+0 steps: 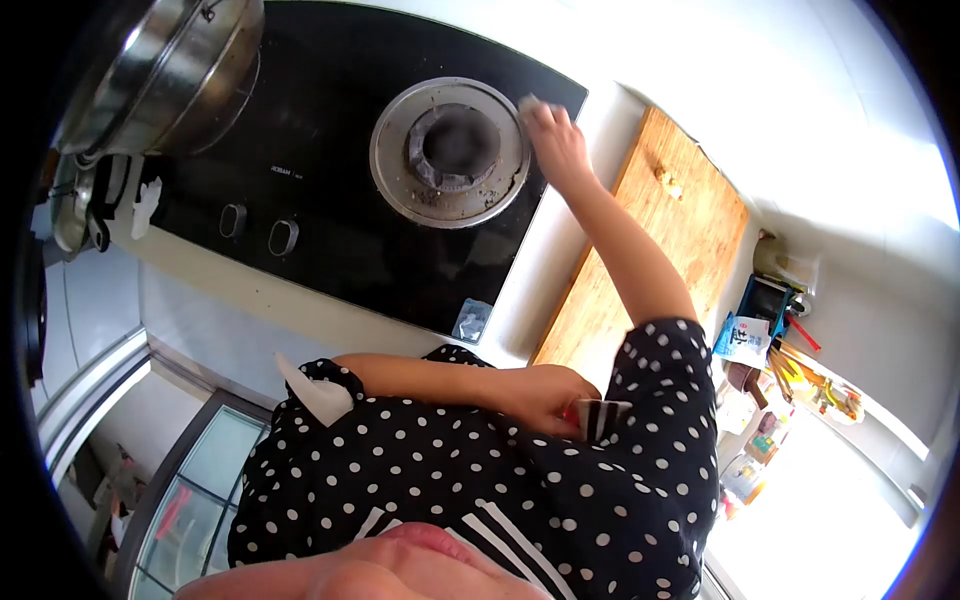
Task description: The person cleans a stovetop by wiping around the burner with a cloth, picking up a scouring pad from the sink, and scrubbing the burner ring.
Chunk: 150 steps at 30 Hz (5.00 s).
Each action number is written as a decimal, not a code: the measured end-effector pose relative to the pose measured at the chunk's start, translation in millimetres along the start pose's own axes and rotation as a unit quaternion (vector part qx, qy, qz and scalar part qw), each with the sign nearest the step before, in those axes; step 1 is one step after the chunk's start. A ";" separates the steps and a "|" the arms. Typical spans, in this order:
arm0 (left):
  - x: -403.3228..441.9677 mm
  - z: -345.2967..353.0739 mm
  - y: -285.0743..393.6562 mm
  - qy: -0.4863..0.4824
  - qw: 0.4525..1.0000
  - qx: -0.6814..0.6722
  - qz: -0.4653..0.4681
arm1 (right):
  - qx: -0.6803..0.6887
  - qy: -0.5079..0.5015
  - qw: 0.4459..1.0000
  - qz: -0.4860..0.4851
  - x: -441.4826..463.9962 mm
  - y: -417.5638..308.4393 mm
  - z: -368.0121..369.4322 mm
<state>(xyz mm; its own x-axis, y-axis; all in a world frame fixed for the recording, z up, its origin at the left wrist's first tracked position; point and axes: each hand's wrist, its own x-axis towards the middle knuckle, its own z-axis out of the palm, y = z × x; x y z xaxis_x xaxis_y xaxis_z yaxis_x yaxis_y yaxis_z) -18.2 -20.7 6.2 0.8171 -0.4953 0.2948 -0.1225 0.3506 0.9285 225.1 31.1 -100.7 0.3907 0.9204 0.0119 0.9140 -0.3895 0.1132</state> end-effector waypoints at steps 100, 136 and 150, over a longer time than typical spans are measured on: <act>-72.9 5.0 85.9 -0.213 0.963 0.138 -0.095 | 0.403 0.055 0.863 0.300 -86.7 -152.5 -25.1; -57.7 12.1 70.0 -0.215 0.958 0.149 -0.116 | 0.481 0.101 0.853 0.175 -108.3 -118.5 -38.2; -65.1 14.3 65.1 -0.173 0.960 0.187 -0.113 | 0.200 0.180 0.929 0.255 -51.1 -115.4 17.4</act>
<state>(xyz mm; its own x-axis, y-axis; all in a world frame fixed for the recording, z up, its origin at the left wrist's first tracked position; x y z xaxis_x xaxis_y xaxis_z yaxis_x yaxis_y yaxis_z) -87.4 23.0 50.7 0.6184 -0.7824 0.0741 -0.2112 -0.0747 0.9746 101.5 28.4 -131.6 0.7886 0.5357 0.3020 0.6149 -0.6938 -0.3750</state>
